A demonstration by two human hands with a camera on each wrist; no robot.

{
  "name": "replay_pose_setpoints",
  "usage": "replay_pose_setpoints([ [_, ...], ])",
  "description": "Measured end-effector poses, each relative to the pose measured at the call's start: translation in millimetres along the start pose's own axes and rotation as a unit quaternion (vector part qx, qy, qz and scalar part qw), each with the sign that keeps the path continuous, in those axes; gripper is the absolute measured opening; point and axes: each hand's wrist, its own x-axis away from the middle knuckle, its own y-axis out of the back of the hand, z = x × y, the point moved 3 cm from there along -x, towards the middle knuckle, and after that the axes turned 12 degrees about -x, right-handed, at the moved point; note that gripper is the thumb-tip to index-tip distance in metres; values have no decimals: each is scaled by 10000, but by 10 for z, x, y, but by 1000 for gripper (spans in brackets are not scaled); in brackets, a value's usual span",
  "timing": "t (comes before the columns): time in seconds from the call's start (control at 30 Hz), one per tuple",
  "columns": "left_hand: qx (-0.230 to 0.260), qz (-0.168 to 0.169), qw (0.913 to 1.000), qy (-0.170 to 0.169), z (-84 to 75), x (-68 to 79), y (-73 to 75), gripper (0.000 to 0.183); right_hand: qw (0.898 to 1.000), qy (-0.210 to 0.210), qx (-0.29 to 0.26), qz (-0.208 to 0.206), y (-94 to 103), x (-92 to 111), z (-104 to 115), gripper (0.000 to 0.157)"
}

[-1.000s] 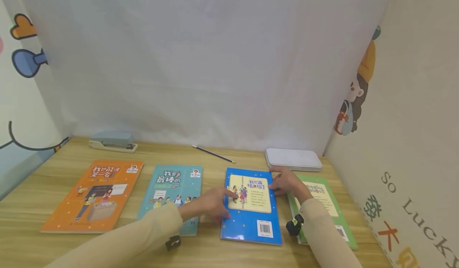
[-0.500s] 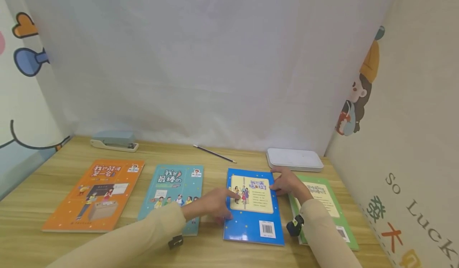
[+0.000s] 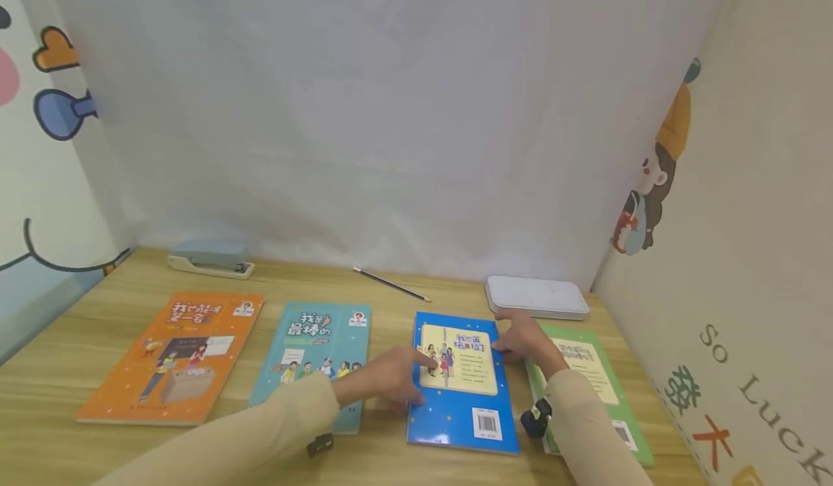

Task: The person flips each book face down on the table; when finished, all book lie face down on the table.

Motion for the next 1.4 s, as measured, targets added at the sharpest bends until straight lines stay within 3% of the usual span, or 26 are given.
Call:
replay_pose_setpoints([
  [0.2,-353,-90,9991,-210,36,15,40,59,9996,66,275,-31,54,32,82,59],
  [0.37,-403,-267,9973,-553,113,64,214,57,9992,190,313,-156,65,22,153,57],
  [0.67,-330,-596,9905,-1192,532,202,605,50,9959,876,-180,-124,-124,11,368,54],
  [1.0,-742,-833,9883,-1040,996,539,755,48,9912,1283,-313,-103,-500,-74,672,51],
  [1.13,-802,-763,9882,-1059,1135,671,760,51,9877,1503,-422,-3,-680,-140,776,49],
  [1.27,-686,-673,9906,-971,1248,740,744,58,9818,1826,-475,226,-852,-182,858,49],
  [1.4,-870,-610,9894,-989,1333,795,724,58,9765,2100,-349,321,-1037,-170,947,49],
])
